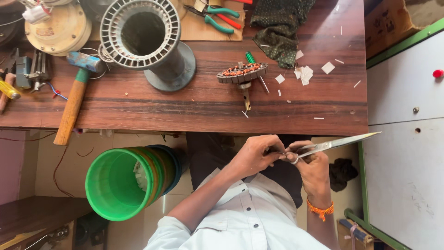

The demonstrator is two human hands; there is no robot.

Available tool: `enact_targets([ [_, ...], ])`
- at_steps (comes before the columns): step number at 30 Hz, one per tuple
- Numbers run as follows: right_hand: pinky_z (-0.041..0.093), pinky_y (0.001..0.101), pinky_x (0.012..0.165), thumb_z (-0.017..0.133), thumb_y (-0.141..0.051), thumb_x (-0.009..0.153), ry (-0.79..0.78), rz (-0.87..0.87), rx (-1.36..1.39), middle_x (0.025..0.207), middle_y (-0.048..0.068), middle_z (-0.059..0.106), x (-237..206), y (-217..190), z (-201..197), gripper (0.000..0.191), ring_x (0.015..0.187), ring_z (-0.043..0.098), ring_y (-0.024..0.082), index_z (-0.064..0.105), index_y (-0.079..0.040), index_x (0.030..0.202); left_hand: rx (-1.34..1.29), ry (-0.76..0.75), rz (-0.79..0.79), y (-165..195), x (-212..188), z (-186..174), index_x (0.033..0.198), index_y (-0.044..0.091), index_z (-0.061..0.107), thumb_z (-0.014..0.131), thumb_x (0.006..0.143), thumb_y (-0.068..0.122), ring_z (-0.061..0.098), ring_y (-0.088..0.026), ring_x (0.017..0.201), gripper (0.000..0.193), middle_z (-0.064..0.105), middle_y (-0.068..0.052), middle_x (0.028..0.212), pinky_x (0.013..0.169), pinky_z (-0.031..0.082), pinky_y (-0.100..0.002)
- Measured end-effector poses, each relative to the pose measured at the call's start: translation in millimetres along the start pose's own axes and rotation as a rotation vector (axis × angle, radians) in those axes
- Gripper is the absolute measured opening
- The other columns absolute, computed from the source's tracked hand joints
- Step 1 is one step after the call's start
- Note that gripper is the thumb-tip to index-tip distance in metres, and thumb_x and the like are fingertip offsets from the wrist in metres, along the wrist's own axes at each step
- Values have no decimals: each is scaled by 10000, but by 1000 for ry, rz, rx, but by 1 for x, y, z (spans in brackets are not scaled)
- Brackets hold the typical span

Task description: The person inserts small white paper pieces into the slots of a circular electrical component, likely a motor rotor. They use a green screwdriver to press the paper into place and scissors to cut the paper to size. The person repeats this process for multiple slots.

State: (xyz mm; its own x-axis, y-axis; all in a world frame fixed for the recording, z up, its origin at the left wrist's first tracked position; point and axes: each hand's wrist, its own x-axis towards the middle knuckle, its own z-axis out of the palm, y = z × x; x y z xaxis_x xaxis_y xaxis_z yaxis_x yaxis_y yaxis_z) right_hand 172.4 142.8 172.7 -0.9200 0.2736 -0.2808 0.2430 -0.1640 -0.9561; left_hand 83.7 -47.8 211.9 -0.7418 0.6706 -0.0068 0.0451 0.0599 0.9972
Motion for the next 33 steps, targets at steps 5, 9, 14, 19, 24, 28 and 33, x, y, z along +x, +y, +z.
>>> enact_targets([
  [5, 655, 333, 792, 786, -20, 819, -54, 52, 23, 941, 122, 740, -2, 5, 0, 294, 853, 743, 188, 673, 49, 1082, -31, 36, 10, -11, -5, 1, 1038, 3, 717, 709, 923, -14, 708, -136, 759, 117, 670, -80, 977, 620, 617, -260],
  [9, 631, 319, 814, 782, -31, 818, -49, 94, 42, 942, 116, 740, -1, 1, 7, 371, 858, 740, 192, 651, 27, 1159, -193, 68, -47, -21, -8, 5, 1048, -10, 693, 696, 947, 31, 721, -129, 813, 109, 675, -65, 1022, 682, 622, -258],
  [14, 593, 286, 828, 789, -72, 824, -75, 44, -54, 953, 96, 738, 1, -2, 16, 410, 889, 718, 161, 638, 7, 1197, -364, 147, -151, -36, -12, 11, 1062, -18, 702, 716, 956, 108, 703, -122, 815, 165, 724, -62, 989, 728, 595, -244],
  [19, 560, 256, 800, 781, -114, 875, -23, -47, -167, 973, 52, 678, 1, 4, 23, 302, 904, 657, 106, 604, -18, 1100, -409, 171, -191, -42, -11, 16, 1035, -10, 688, 738, 941, 116, 719, -106, 840, 165, 723, -47, 947, 717, 614, -253],
  [24, 565, 254, 823, 744, -11, 897, 4, -124, -108, 1003, 59, 667, -2, 15, 28, 253, 930, 651, 105, 572, -25, 1081, -150, 182, 1, -38, -16, 14, 992, 33, 747, 746, 916, 70, 648, -137, 801, 84, 574, -24, 932, 683, 568, -287],
  [28, 574, 249, 847, 680, 84, 907, 35, -153, -5, 1026, 64, 667, -6, 15, 38, 257, 958, 666, 113, 559, -24, 1107, 225, 205, 166, -24, -23, 11, 1032, 100, 779, 784, 866, 24, 573, -188, 758, 183, 539, -68, 859, 669, 500, -332],
  [33, 598, 252, 851, 701, 91, 911, 33, -260, 18, 1028, 103, 688, -2, -17, 42, 275, 946, 690, 133, 550, -7, 1119, 92, 242, 247, 4, -19, 5, 1180, 125, 735, 737, 884, -16, 635, -160, 825, 328, 614, -69, 980, 727, 561, -291],
])
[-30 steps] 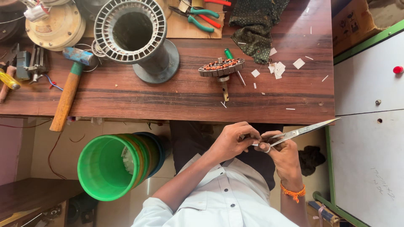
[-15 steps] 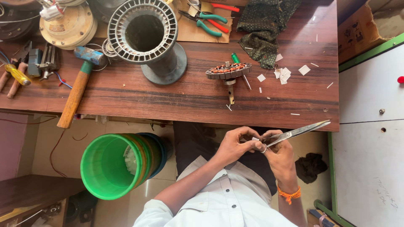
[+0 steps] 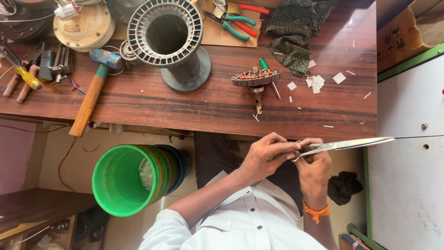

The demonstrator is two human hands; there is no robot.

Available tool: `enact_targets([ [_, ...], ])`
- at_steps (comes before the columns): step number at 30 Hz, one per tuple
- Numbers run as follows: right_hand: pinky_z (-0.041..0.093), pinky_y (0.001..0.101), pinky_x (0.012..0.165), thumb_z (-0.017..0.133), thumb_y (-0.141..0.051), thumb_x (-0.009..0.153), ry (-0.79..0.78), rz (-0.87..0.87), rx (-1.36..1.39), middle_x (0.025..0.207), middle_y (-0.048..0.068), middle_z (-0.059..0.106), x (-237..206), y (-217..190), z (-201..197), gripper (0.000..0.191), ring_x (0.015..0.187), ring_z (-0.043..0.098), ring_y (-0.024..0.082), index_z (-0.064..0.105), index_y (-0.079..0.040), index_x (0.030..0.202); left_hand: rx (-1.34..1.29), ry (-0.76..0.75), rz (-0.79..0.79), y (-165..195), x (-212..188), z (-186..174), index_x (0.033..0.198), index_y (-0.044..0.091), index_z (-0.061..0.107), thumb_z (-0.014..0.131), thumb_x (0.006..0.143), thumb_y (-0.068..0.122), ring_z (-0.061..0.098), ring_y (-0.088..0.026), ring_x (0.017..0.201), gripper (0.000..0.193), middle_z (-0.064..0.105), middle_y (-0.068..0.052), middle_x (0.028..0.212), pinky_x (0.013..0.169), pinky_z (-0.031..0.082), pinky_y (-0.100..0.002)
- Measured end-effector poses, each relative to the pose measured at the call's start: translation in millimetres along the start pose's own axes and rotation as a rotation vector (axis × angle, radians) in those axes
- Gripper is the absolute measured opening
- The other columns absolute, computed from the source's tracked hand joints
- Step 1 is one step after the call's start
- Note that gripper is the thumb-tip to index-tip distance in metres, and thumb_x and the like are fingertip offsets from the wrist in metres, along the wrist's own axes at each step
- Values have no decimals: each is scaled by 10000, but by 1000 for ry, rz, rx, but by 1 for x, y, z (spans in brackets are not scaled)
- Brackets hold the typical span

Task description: The person inserts small white paper pieces into the slots of a circular electrical component, likely a motor rotor. They use a green screwdriver to press the paper into place and scissors to cut the paper to size. The person repeats this process for multiple slots.

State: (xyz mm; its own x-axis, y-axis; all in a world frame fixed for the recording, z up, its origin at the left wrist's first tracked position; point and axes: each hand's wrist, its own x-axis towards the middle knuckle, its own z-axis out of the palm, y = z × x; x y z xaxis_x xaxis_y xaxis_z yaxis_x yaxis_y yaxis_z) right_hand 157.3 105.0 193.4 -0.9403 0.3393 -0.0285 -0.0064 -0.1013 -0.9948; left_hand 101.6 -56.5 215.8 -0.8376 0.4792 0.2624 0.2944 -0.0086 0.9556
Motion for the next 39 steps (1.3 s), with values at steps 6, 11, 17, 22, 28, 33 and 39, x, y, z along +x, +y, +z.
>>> enact_targets([
  [6, 638, 279, 820, 743, 19, 911, -87, -37, 27, 1019, 115, 702, -1, -33, -6, 275, 896, 729, 161, 569, 14, 1123, -17, 1, 112, 19, 8, -21, 1149, 112, 746, 745, 898, -29, 705, -164, 1001, 288, 727, -35, 1071, 872, 613, -293],
  [11, 608, 267, 799, 742, -72, 942, -162, 39, -193, 1014, 120, 730, -8, -25, -15, 304, 894, 717, 156, 604, 35, 1190, 34, 12, 124, 17, 14, -27, 1122, 122, 754, 765, 862, -16, 693, -169, 967, 295, 760, 15, 1020, 877, 607, -294],
  [17, 579, 292, 838, 746, -44, 888, -353, 463, -23, 976, 61, 678, -16, -1, -18, 438, 904, 662, 136, 614, 15, 1301, -81, 75, -41, 7, 27, -32, 1073, 82, 778, 791, 925, 51, 650, -60, 753, 151, 764, -13, 919, 652, 515, -218],
  [22, 545, 283, 827, 873, -116, 708, -652, 510, -96, 982, 29, 663, -29, -4, -33, 716, 906, 618, 112, 605, -7, 1363, -368, 68, -334, -10, 23, -27, 1102, 24, 774, 750, 957, 87, 587, -68, 645, 160, 725, -75, 826, 568, 443, -232],
  [28, 529, 268, 728, 897, -261, 603, -764, 514, -223, 839, 0, 682, -24, -14, -30, 810, 802, 634, 100, 654, -34, 1341, -299, 64, -148, -26, 28, -30, 1086, 31, 770, 742, 997, 130, 732, -162, 1138, 135, 786, -128, 1114, 950, 623, -285],
  [33, 512, 262, 722, 897, -209, 603, -709, 581, -197, 800, 9, 661, -20, -22, -24, 777, 780, 609, 100, 675, -16, 1322, -212, 72, -172, -24, 33, -32, 1039, 39, 783, 754, 967, 140, 734, -211, 1193, 127, 807, -135, 1044, 895, 646, -296],
  [39, 460, 249, 615, 890, -125, 605, -639, 662, -296, 731, 9, 642, -17, -27, -24, 691, 682, 565, 88, 720, 1, 1263, -165, 93, -211, -22, 37, -38, 1016, 42, 785, 761, 927, 158, 780, -177, 1039, 148, 791, -166, 1082, 765, 662, -272],
])
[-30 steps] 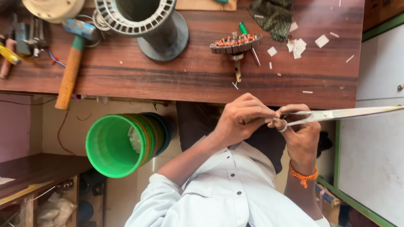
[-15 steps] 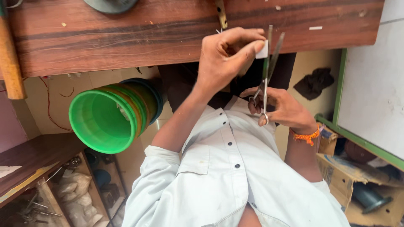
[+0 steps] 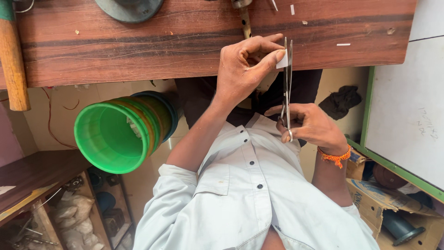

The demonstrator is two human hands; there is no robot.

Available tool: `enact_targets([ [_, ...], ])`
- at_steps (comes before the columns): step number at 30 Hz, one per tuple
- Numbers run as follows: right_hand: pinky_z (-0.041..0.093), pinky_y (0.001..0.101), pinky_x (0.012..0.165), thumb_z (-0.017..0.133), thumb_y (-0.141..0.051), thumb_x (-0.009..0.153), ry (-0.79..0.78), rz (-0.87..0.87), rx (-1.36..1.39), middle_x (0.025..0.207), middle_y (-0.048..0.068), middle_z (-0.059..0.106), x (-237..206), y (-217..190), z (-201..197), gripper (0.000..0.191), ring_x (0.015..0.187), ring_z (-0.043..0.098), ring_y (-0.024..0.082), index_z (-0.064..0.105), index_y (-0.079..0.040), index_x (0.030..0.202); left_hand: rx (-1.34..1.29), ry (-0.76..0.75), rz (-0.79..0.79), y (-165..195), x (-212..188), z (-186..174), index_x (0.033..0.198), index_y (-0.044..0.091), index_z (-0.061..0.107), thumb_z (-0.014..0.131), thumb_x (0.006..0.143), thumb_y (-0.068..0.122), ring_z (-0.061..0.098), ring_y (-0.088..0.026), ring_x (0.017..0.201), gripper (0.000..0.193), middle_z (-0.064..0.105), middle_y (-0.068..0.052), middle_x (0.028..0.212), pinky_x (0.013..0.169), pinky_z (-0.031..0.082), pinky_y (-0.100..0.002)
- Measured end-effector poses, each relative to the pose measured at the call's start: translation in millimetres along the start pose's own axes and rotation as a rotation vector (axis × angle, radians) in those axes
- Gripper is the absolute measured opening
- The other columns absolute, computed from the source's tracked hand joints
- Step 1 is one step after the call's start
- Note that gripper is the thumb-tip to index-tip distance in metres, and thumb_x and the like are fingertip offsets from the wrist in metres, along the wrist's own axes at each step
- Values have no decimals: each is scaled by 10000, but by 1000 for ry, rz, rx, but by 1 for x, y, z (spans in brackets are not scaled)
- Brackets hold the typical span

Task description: The person inserts small white paper pieces into the slots of a circular electrical component, likely a motor rotor. They use a green screwdriver to press the paper into place and scissors to cut the paper to size. The person repeats this process for multiple slots.

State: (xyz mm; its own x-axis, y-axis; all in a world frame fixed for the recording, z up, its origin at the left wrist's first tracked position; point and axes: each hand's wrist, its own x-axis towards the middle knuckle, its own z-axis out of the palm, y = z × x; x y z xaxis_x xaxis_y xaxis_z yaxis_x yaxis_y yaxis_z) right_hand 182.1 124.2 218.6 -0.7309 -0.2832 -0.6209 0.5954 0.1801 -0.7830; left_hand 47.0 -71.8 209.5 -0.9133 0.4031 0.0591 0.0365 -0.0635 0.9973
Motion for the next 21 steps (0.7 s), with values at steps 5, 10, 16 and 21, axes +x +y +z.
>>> enact_targets([
  [5, 520, 221, 656, 869, -69, 614, 31, -28, 6, 756, -7, 673, 1, -2, 3, 645, 717, 620, 64, 705, 15, 1232, 13, 18, 42, 2, 1, -5, 1009, 35, 787, 768, 924, 152, 776, -194, 1064, 146, 785, -162, 1086, 812, 655, -276],
  [10, 534, 220, 653, 849, -72, 696, 37, -50, 32, 748, 16, 712, 0, 2, 4, 464, 690, 638, 65, 742, 39, 1134, 37, 1, 54, 5, 3, -11, 962, 40, 793, 768, 924, 154, 737, -230, 1176, 123, 809, -111, 934, 857, 645, -303],
  [16, 500, 219, 634, 854, -42, 695, 60, -85, 34, 735, 24, 687, -1, 11, 8, 421, 679, 609, 66, 757, 68, 1089, -16, -14, -27, 0, 4, -10, 927, 31, 789, 766, 902, 155, 756, -214, 1118, 129, 792, -80, 863, 847, 625, -315],
  [21, 528, 223, 646, 735, -3, 737, 55, -88, 130, 736, 32, 708, -2, 12, 8, 333, 683, 644, 77, 746, 64, 1062, -158, -44, -35, -4, 9, -5, 906, 0, 771, 750, 917, 127, 733, -187, 911, 128, 772, -72, 823, 1039, 568, -298],
])
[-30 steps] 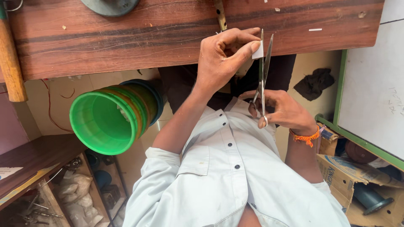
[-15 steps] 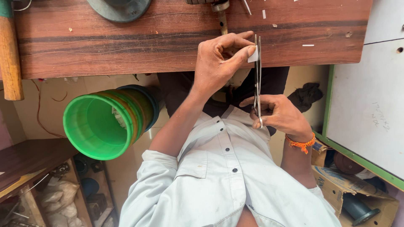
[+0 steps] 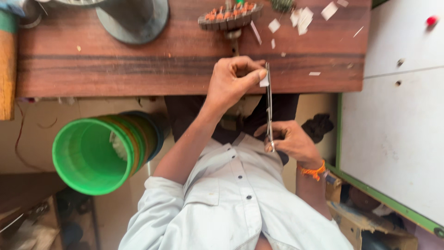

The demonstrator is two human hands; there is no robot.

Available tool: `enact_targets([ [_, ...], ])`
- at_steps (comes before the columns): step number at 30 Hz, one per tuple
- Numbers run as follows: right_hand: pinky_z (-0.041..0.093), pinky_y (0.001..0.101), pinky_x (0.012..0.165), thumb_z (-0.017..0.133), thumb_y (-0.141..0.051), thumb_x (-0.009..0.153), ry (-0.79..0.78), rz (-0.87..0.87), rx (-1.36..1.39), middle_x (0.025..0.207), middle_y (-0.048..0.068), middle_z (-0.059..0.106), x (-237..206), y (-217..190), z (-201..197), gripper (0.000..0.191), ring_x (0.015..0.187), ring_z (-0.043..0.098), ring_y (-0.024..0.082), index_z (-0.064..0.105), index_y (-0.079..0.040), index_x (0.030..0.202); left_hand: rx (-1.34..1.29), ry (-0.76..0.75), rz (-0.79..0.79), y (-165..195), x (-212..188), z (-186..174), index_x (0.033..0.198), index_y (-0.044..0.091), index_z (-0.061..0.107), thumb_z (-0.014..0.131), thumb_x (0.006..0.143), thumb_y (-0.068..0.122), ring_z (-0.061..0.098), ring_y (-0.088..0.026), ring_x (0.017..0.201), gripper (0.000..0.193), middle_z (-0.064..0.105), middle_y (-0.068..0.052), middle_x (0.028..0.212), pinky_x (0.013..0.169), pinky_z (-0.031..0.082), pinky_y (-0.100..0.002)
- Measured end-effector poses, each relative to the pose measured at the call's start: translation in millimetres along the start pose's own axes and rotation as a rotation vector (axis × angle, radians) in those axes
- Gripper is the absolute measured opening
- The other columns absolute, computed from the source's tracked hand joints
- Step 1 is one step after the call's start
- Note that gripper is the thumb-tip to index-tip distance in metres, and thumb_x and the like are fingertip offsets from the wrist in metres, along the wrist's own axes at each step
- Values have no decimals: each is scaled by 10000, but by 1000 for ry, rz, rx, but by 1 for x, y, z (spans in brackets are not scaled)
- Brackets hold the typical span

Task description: The person inserts small white paper pieces into the slots of a circular electrical component, likely a motor rotor. They use a green screwdriver to press the paper into place and scissors to cut the paper to size. The person repeats this process for multiple slots.

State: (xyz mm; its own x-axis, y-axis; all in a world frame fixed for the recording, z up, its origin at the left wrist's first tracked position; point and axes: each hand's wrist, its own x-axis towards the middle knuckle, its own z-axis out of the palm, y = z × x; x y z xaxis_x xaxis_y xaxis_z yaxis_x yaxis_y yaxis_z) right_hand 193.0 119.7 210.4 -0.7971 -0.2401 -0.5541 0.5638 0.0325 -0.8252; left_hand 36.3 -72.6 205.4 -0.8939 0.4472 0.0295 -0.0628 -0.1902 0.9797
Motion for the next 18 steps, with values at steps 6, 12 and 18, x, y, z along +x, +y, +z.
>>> enact_targets([
  [6, 538, 253, 649, 754, -4, 767, 6, -9, -66, 740, 61, 704, -3, 8, -9, 225, 686, 644, 106, 746, 109, 961, -44, -34, -60, -2, 7, 5, 907, -3, 773, 771, 898, 126, 745, -185, 1072, 129, 773, -70, 859, 901, 569, -304],
  [12, 583, 255, 682, 870, -277, 709, 164, -138, -95, 814, 93, 768, -2, 12, -17, 521, 739, 737, 132, 710, 65, 1068, -209, -9, -192, 0, 3, 11, 1035, 34, 681, 713, 961, 194, 706, -131, 845, 178, 774, -79, 979, 593, 505, -237],
  [18, 438, 206, 590, 821, -661, 635, 262, -380, -68, 869, 72, 777, -1, 1, -20, 938, 666, 594, 57, 681, 21, 1264, -404, -195, -271, -1, -17, 14, 1044, 111, 510, 595, 1016, 208, 764, -101, 806, 131, 766, -69, 978, 522, 501, -193],
])
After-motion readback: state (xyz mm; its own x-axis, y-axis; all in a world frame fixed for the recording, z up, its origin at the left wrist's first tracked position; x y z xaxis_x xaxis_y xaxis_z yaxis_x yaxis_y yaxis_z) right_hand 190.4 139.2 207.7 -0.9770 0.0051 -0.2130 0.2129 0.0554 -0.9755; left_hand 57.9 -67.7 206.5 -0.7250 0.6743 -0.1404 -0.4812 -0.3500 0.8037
